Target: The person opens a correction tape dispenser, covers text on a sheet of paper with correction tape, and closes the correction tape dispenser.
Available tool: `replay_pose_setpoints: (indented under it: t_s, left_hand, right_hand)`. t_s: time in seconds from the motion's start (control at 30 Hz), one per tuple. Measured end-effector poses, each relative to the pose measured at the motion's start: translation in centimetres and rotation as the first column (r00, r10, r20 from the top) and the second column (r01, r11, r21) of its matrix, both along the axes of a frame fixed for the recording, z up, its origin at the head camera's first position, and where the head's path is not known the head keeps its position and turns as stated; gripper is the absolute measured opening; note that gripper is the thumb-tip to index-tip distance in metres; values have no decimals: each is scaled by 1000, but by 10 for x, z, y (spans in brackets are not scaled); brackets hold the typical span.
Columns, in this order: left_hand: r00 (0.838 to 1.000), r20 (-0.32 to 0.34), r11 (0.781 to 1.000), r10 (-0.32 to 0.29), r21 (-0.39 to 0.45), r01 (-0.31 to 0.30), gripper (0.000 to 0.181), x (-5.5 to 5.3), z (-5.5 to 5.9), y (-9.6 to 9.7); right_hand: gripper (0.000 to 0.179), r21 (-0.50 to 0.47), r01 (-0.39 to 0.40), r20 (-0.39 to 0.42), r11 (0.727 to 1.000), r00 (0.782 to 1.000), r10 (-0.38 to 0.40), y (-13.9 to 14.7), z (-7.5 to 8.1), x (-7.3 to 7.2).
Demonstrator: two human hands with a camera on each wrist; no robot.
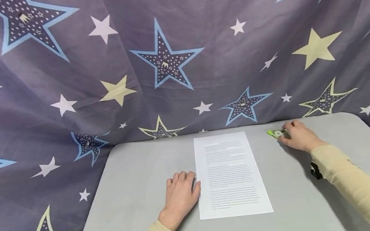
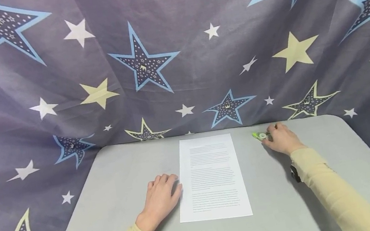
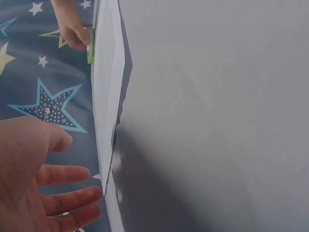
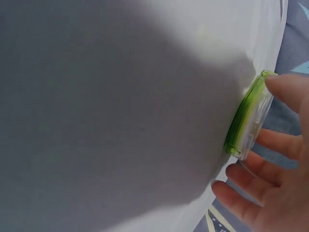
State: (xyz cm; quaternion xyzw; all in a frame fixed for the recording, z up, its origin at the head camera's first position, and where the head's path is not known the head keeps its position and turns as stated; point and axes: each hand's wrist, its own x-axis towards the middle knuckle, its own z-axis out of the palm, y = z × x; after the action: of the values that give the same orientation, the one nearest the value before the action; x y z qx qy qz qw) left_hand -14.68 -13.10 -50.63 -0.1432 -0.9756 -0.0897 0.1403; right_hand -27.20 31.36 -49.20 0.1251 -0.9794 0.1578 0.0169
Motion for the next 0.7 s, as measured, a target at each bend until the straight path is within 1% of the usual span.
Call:
replay_pose_setpoints:
  t_s: [0.17,0.4,0.57,0.7]
  left_hand:
    - [1000,-3,1000,-5,1,5,29,1,1,0]
    - [1000,-10,1000,-8,8,8,29,1,2,1]
    - [1000,-11,1000,-6,14,7,28,3,1,1]
    - [1000,-11,1000,-1,14,1,27,4,0,0]
  right_hand:
    - [55,14,-9,36,1000,999,9,3,-2,0]
    - [53,10,-11,30,1000,1000,11,4,-2,-1]
    - [52,6,-4,48,1000,999,4,5,-2,2]
    - [51,16,-15,46,1000,999,15,5,-1,7]
